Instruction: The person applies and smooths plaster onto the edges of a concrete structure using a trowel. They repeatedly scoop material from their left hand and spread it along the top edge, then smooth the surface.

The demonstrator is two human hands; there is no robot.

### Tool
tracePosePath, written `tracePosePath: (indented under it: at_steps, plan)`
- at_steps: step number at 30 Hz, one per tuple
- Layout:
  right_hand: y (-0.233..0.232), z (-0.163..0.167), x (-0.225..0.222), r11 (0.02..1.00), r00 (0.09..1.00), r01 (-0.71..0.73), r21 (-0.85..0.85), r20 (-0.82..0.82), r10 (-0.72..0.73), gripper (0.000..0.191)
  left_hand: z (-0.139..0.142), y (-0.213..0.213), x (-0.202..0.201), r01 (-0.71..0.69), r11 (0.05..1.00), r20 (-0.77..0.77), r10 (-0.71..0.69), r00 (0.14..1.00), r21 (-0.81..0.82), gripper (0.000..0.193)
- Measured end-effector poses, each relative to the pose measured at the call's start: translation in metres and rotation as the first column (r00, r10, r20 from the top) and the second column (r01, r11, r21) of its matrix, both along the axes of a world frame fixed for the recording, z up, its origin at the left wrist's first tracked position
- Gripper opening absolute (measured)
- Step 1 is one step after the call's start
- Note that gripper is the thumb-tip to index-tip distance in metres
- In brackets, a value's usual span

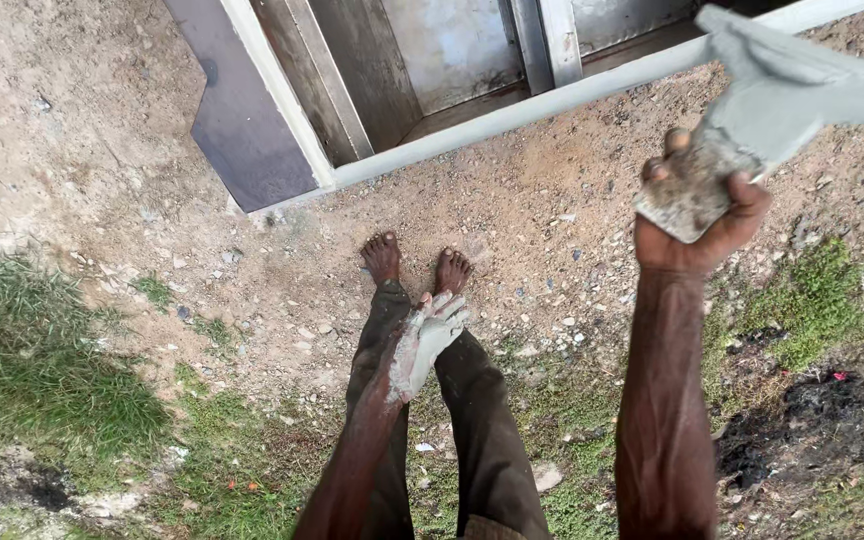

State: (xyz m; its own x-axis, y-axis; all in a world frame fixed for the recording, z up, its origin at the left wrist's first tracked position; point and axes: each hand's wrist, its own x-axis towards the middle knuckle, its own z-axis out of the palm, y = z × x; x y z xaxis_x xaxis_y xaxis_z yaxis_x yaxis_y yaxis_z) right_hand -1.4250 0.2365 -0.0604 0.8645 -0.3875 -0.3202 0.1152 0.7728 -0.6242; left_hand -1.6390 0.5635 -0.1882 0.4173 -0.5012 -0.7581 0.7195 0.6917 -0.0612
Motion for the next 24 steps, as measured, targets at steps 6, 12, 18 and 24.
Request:
tracePosePath:
  at_steps: [6, 12, 18, 24]
  plan:
    - [0.137, 0.001, -0.06, 0.939, 0.899, -0.206, 0.275, -0.325, 0.293, 0.075, 0.016, 0.008, 0.014, -0.054, 0.998, -0.047, 0.053, 0.997, -0.016, 0.065]
    - [0.051, 0.082, -0.098, 0.968, 0.96, -0.219, -0.126, -0.204, 0.19, 0.084, 0.053, 0.02, 0.051, 0.33, 0.931, 0.049, -0.341, 0.939, 0.156, 0.068]
    - [-0.082, 0.02, -0.083, -0.284, 0.916, -0.4, -0.871, -0.385, -0.11, 0.061, 0.025, -0.021, 0.038, 0.093, 0.995, 0.094, -0.097, 0.991, 0.044, 0.06]
    - [-0.139, -0.101, -0.04, -0.676, 0.979, -0.181, -0.715, -0.194, -0.057, 0.069, -0.005, -0.065, -0.009, -0.044, 0.999, 0.0, 0.044, 0.999, 0.013, 0.056]
